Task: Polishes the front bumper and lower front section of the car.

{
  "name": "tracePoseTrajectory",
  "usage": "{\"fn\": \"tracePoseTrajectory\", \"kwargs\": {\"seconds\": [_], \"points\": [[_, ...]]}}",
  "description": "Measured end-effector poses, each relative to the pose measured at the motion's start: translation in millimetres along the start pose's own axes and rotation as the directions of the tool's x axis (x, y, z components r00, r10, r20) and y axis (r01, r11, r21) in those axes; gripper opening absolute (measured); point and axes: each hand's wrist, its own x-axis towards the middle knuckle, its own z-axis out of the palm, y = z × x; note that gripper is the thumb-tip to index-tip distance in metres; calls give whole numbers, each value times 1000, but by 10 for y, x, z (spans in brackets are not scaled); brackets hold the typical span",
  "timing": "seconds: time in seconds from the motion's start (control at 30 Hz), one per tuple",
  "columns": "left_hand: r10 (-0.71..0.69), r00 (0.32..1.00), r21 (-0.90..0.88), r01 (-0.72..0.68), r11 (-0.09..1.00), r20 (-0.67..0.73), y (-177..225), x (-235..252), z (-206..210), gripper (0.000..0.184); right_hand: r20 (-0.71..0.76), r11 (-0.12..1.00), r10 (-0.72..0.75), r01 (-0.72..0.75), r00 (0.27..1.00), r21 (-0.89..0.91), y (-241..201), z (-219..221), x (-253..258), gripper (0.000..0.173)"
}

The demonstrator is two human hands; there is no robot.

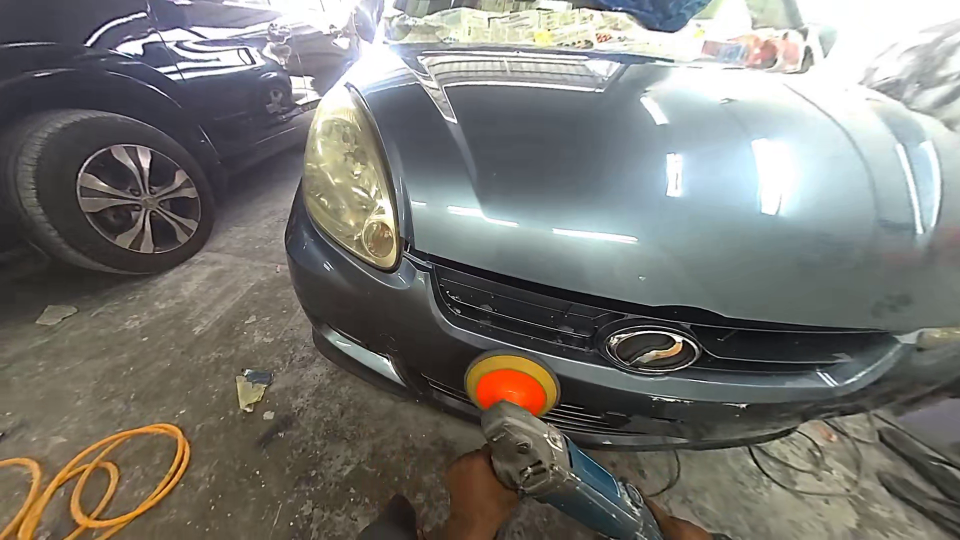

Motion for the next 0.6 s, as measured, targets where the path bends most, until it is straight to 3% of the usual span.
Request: {"fn": "tracePoseTrajectory", "kwargs": {"seconds": [0.07,0.13,0.27,0.37,0.47,0.6], "points": [[-52,997,-68,49,996,-55,-124,69,-65,51,30,997,25,-23,999,-73,-221,-71,111,87],[-115,974,-188,78,979,-194,-343,165,-153,52,43,988,27,-20,999,-151,-609,-178,231,83],[-230,857,-421,16,907,-461,-890,460,-228,66,95,962,-68,91,993,-256,-1520,-480,461,68],[-290,791,-495,-18,869,-539,-1094,608,-204,67,103,934,-139,165,985,-318,-1880,-634,586,56],[-306,800,-485,22,874,-516,-1057,548,-143,66,105,936,-149,174,983,-307,-1784,-586,614,57],[-219,878,-389,41,920,-426,-796,297,-13,68,115,971,-100,122,988,-207,-1223,-382,434,65]]}}
